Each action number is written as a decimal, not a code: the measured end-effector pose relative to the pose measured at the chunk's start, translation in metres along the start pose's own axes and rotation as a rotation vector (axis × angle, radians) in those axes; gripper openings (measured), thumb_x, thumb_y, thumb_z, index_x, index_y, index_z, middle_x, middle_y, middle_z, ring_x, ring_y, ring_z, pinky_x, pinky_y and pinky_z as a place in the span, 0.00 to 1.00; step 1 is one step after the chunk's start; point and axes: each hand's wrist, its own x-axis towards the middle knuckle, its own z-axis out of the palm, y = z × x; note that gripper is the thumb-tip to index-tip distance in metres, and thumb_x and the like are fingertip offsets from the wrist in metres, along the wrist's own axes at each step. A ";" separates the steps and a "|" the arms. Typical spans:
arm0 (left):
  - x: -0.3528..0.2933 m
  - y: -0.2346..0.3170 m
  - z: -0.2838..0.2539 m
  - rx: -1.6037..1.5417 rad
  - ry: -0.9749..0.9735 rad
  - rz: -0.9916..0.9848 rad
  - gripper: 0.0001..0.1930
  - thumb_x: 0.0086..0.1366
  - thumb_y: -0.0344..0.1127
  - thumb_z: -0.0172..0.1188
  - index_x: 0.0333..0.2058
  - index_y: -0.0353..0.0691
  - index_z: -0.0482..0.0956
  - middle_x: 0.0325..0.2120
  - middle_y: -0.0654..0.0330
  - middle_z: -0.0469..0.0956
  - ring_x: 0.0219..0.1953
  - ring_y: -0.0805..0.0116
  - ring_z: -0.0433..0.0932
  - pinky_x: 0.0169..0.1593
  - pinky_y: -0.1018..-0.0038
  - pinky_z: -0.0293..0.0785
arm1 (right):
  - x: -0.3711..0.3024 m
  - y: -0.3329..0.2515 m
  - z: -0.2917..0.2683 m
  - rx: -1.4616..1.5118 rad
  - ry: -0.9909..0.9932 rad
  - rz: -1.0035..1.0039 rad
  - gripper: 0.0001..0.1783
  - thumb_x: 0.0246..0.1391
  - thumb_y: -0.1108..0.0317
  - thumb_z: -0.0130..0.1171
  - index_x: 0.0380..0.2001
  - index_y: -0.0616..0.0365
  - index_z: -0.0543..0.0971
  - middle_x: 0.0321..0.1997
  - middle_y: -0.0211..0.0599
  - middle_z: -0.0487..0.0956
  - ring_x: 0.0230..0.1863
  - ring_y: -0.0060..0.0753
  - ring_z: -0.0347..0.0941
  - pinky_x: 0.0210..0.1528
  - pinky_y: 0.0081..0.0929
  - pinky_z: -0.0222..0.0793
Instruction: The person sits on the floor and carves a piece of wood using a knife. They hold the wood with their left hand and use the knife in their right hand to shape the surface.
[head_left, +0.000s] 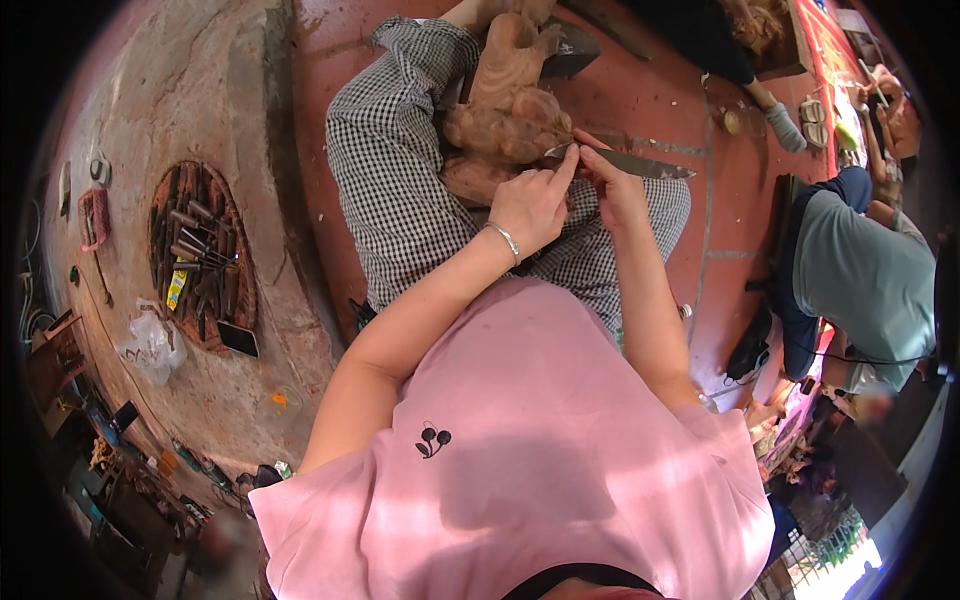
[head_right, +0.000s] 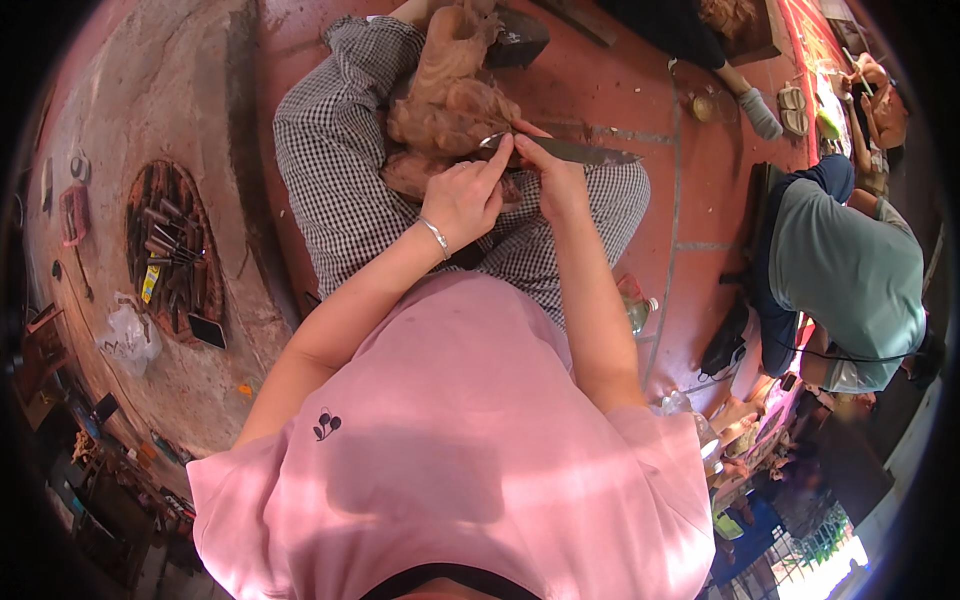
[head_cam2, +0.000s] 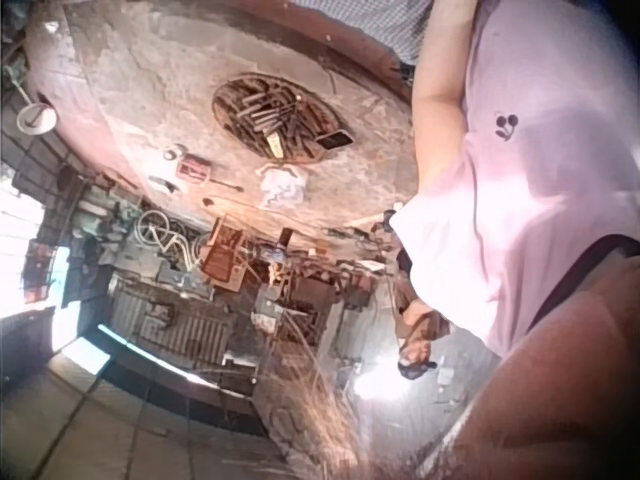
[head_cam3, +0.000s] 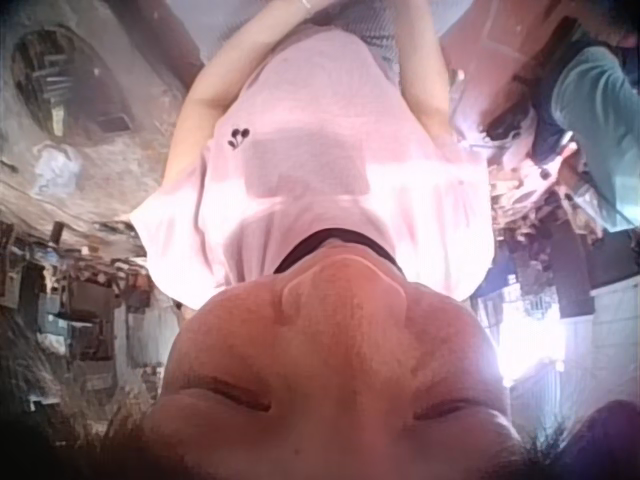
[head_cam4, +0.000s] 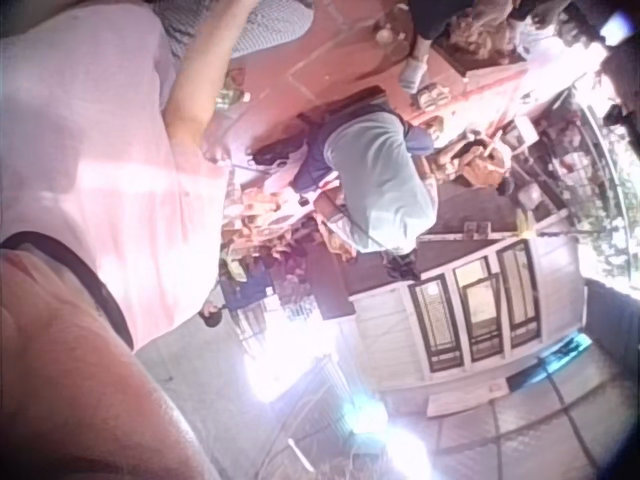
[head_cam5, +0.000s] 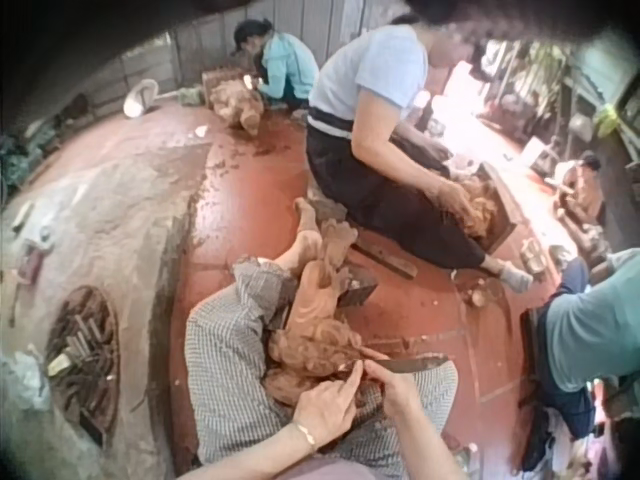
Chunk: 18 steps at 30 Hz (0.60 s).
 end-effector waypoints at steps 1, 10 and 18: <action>0.001 0.001 -0.001 0.004 -0.018 -0.003 0.36 0.57 0.31 0.58 0.66 0.36 0.62 0.28 0.56 0.79 0.31 0.56 0.80 0.33 0.62 0.78 | 0.000 -0.005 0.000 0.004 -0.010 0.013 0.19 0.54 0.69 0.66 0.49 0.63 0.82 0.41 0.31 0.82 0.41 0.20 0.74 0.44 0.18 0.67; 0.005 0.006 -0.006 -0.052 -0.015 -0.066 0.34 0.57 0.31 0.57 0.66 0.40 0.64 0.26 0.56 0.81 0.29 0.57 0.81 0.32 0.60 0.79 | 0.000 -0.016 0.008 -0.076 0.102 0.075 0.14 0.55 0.66 0.65 0.44 0.59 0.84 0.44 0.29 0.82 0.37 0.20 0.71 0.42 0.22 0.67; 0.004 0.005 -0.008 -0.086 0.011 -0.047 0.34 0.57 0.30 0.57 0.65 0.39 0.64 0.26 0.56 0.81 0.29 0.57 0.81 0.31 0.62 0.79 | 0.001 -0.021 0.009 -0.099 0.095 0.089 0.16 0.54 0.66 0.65 0.45 0.59 0.84 0.41 0.27 0.82 0.37 0.19 0.71 0.43 0.22 0.67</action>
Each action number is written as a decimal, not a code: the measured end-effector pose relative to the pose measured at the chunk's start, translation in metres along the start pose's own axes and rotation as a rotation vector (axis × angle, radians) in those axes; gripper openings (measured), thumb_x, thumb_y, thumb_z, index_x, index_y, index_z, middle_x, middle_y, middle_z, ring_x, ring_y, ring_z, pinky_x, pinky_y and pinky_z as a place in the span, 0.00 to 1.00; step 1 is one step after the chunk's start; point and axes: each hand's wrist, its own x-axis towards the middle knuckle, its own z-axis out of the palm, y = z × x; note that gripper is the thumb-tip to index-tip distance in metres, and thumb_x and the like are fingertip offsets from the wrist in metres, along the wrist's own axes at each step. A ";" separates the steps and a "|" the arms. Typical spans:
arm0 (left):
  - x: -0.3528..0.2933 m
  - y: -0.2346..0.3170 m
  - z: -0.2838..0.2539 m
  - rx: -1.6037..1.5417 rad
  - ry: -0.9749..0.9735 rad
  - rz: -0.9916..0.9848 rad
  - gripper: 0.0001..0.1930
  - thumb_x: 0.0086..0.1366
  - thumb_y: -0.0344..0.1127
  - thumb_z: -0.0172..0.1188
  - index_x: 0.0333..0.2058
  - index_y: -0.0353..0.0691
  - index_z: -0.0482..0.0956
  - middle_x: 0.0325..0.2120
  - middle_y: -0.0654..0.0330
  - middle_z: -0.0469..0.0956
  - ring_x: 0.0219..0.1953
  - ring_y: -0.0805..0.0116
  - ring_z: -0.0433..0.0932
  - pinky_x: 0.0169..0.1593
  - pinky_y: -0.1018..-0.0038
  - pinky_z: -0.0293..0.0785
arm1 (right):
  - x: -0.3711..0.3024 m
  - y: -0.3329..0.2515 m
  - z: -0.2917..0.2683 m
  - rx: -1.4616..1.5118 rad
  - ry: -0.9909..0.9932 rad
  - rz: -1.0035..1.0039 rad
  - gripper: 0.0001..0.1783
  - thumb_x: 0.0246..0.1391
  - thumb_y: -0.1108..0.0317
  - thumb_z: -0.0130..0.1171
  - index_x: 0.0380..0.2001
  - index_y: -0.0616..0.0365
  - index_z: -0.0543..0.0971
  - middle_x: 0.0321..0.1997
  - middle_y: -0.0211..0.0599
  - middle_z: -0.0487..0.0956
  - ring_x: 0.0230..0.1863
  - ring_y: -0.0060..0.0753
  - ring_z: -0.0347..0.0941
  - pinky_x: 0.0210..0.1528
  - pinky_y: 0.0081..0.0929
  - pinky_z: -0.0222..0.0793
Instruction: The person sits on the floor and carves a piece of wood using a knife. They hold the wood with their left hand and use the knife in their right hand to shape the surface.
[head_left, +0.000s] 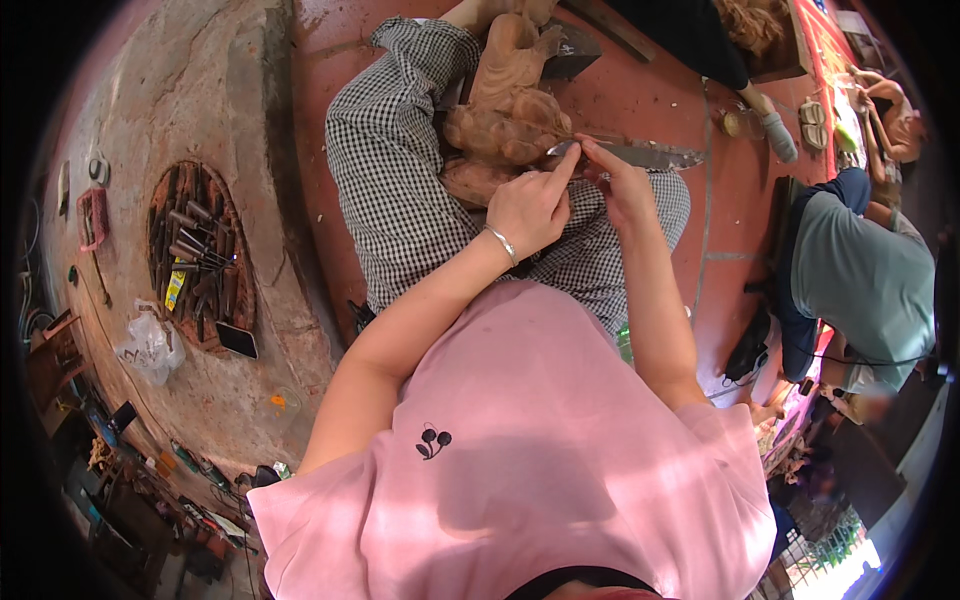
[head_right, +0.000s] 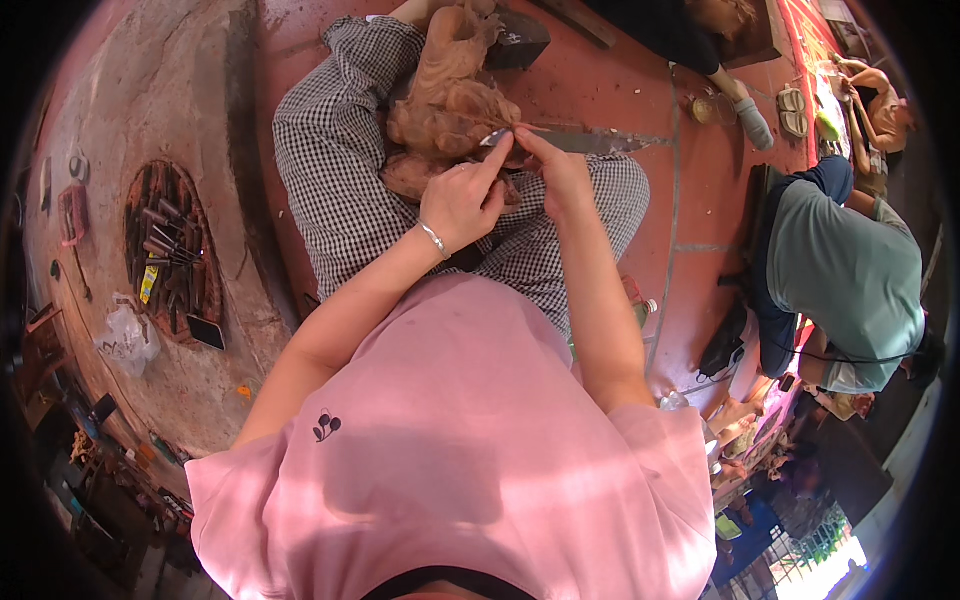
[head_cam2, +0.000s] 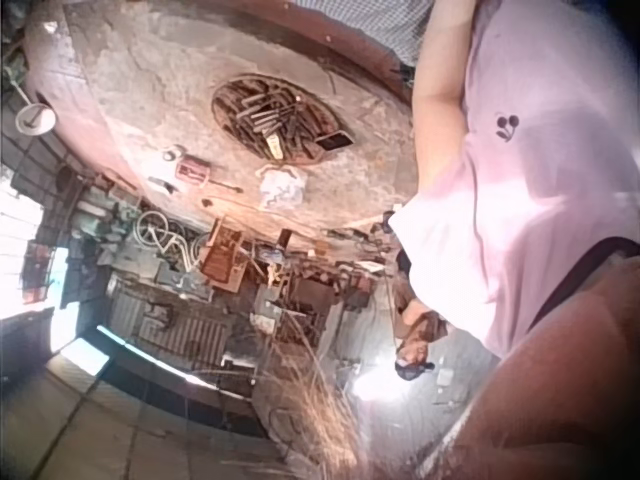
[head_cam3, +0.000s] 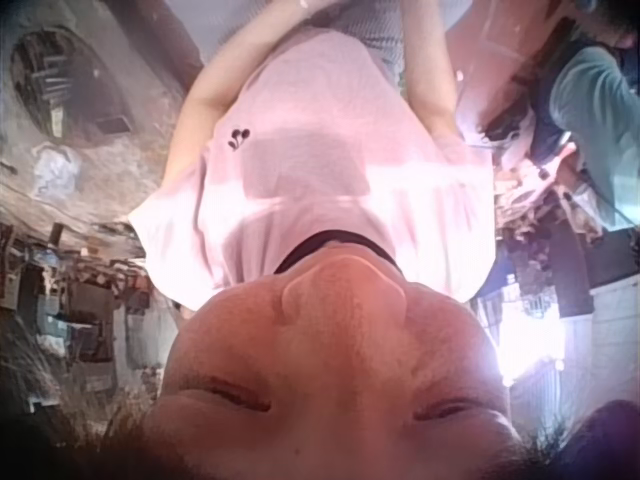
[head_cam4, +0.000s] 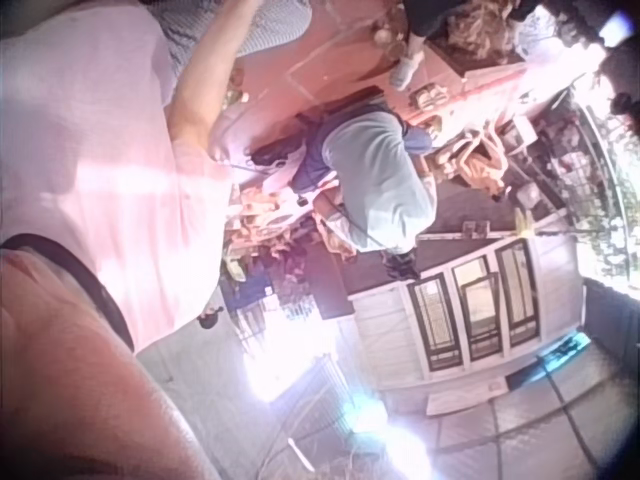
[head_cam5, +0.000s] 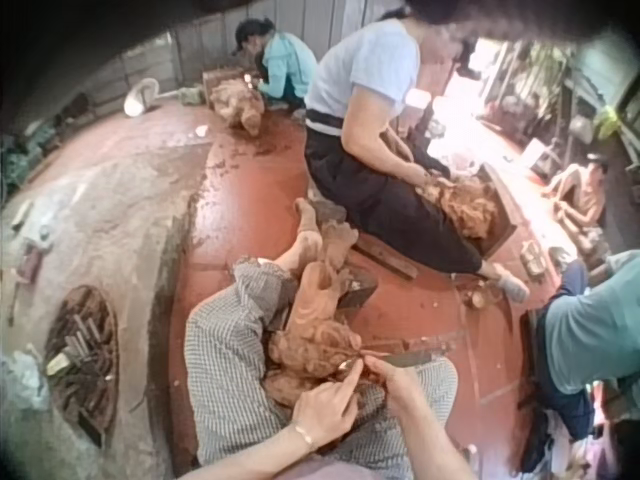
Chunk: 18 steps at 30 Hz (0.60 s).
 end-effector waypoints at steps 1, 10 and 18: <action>0.000 0.000 0.001 0.018 -0.002 -0.003 0.34 0.57 0.30 0.57 0.65 0.39 0.64 0.26 0.56 0.81 0.29 0.57 0.81 0.31 0.62 0.79 | -0.005 0.000 0.007 0.008 0.036 -0.020 0.16 0.55 0.67 0.65 0.46 0.60 0.84 0.41 0.28 0.82 0.37 0.19 0.72 0.43 0.22 0.68; 0.001 -0.005 0.005 0.040 0.052 0.088 0.31 0.57 0.30 0.58 0.62 0.36 0.69 0.22 0.58 0.78 0.25 0.59 0.79 0.29 0.64 0.77 | 0.003 0.009 -0.008 0.058 -0.105 -0.075 0.18 0.57 0.69 0.64 0.49 0.65 0.81 0.41 0.34 0.82 0.40 0.24 0.76 0.44 0.23 0.71; -0.005 -0.002 0.005 0.035 0.170 0.131 0.24 0.56 0.27 0.59 0.54 0.36 0.78 0.20 0.60 0.75 0.24 0.62 0.77 0.28 0.68 0.77 | -0.012 0.025 0.005 0.029 -0.087 -0.243 0.19 0.60 0.68 0.63 0.52 0.67 0.79 0.45 0.37 0.81 0.45 0.25 0.76 0.52 0.23 0.71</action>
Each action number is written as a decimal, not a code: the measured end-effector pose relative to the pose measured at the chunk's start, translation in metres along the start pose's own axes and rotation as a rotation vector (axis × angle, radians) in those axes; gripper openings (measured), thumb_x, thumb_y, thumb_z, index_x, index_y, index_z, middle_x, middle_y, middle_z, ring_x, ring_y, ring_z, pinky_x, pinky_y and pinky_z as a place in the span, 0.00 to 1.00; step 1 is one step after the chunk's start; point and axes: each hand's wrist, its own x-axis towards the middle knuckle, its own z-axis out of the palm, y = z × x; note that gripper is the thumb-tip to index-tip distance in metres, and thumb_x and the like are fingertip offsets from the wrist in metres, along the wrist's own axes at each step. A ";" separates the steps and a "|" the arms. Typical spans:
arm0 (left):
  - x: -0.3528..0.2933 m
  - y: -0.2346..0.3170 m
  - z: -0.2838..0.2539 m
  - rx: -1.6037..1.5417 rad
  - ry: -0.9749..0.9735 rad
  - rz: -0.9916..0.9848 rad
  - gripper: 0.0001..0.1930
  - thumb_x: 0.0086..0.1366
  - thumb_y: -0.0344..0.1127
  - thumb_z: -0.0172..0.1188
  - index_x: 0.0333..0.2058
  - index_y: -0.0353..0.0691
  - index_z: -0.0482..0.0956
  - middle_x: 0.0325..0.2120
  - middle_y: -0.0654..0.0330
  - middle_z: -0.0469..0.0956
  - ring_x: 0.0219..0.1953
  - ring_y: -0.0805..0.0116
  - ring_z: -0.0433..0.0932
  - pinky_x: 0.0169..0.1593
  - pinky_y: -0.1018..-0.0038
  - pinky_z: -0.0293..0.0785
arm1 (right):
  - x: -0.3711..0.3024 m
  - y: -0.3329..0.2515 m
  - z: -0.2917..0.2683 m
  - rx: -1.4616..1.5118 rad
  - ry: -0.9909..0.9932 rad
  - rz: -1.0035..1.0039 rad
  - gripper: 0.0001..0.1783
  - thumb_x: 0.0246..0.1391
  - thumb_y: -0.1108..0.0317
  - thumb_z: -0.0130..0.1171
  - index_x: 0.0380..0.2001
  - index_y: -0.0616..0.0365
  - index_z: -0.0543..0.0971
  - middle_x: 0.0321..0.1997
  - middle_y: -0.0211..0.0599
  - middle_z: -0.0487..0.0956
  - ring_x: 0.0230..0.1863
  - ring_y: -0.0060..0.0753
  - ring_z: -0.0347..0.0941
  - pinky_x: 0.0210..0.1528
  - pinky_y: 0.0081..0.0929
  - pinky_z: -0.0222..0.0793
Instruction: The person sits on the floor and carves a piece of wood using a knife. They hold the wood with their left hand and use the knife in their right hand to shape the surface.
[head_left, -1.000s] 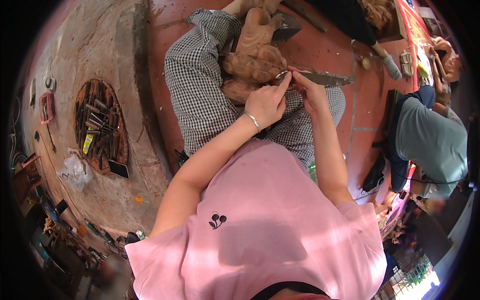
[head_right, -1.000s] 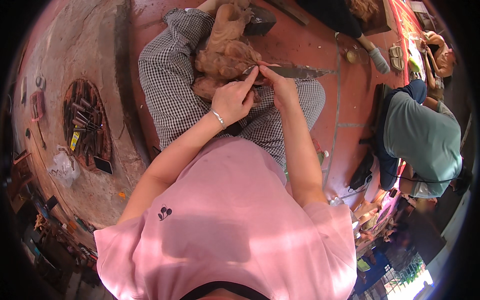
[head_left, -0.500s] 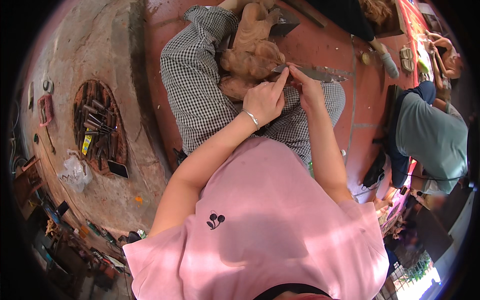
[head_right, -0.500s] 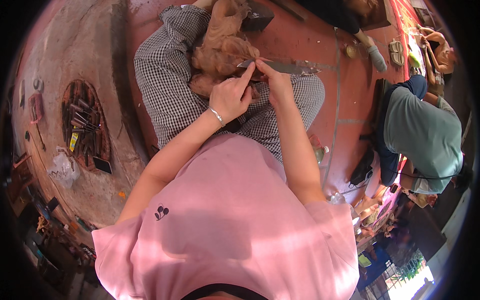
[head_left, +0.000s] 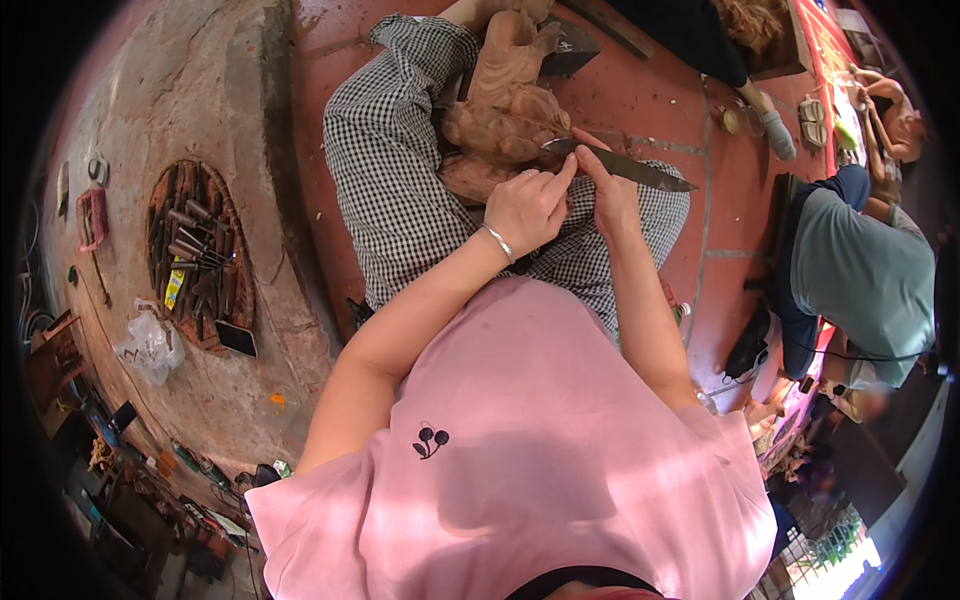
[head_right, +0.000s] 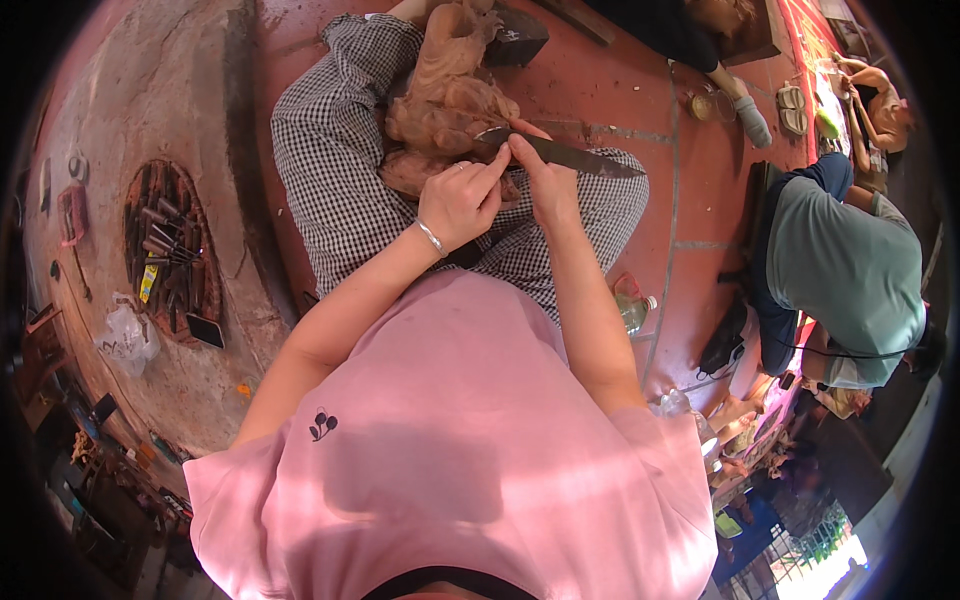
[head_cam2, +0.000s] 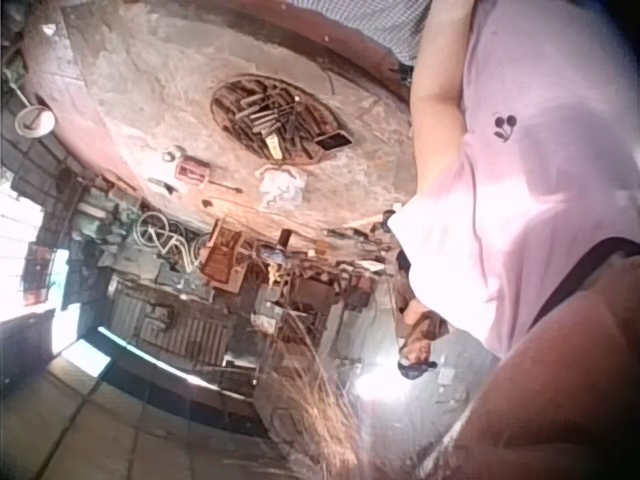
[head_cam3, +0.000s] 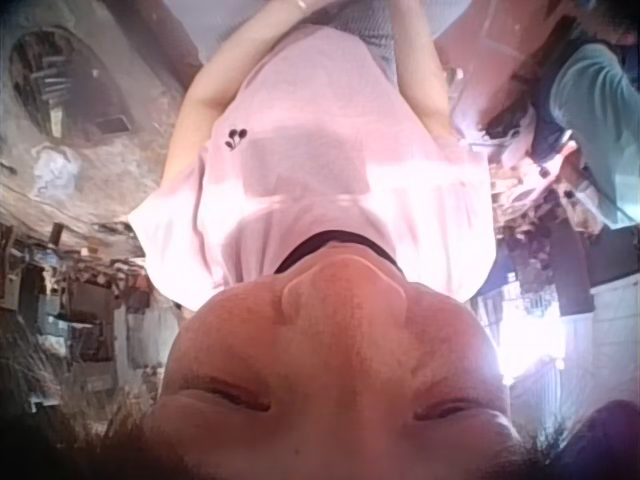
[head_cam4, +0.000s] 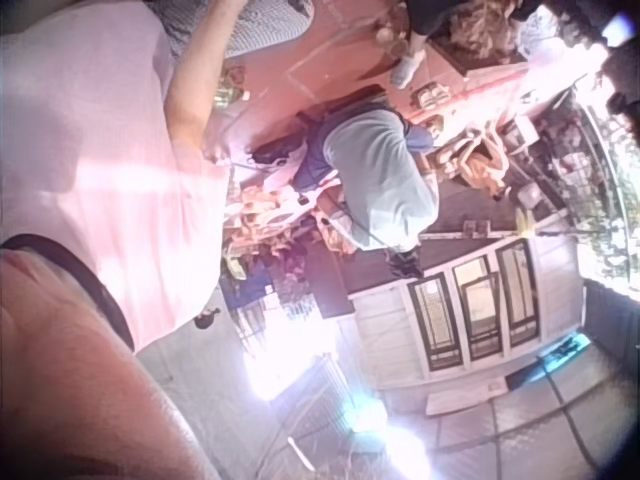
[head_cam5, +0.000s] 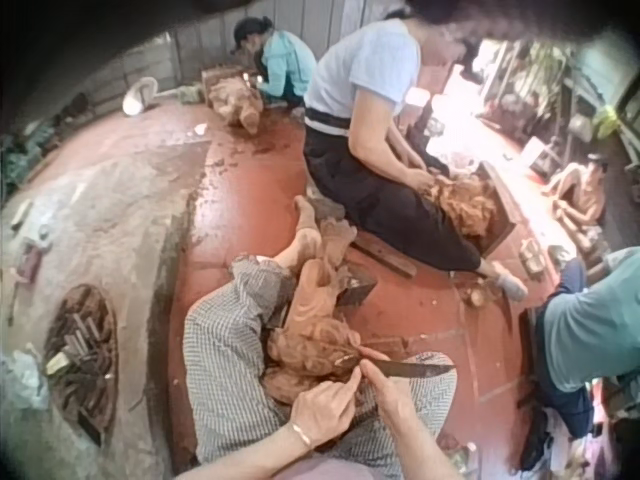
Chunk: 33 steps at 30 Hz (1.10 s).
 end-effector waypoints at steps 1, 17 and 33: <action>0.000 0.000 -0.001 -0.003 -0.007 0.010 0.24 0.56 0.27 0.59 0.53 0.36 0.78 0.20 0.60 0.75 0.24 0.62 0.77 0.29 0.68 0.77 | 0.000 0.001 -0.001 -0.001 -0.010 -0.014 0.19 0.60 0.68 0.63 0.52 0.67 0.79 0.46 0.37 0.81 0.46 0.25 0.76 0.53 0.23 0.70; -0.004 -0.004 0.002 -0.001 0.001 0.025 0.24 0.55 0.26 0.60 0.53 0.36 0.79 0.22 0.60 0.76 0.24 0.62 0.77 0.30 0.67 0.76 | -0.013 0.014 -0.002 -0.340 0.028 -0.263 0.19 0.63 0.68 0.58 0.54 0.65 0.78 0.50 0.39 0.80 0.49 0.24 0.74 0.56 0.23 0.68; -0.005 -0.006 0.002 -0.015 0.055 0.057 0.22 0.54 0.27 0.61 0.50 0.35 0.80 0.22 0.60 0.76 0.24 0.63 0.77 0.29 0.69 0.76 | -0.018 0.008 0.012 -0.299 0.092 -0.235 0.19 0.63 0.65 0.59 0.51 0.68 0.78 0.52 0.41 0.80 0.50 0.28 0.75 0.55 0.26 0.69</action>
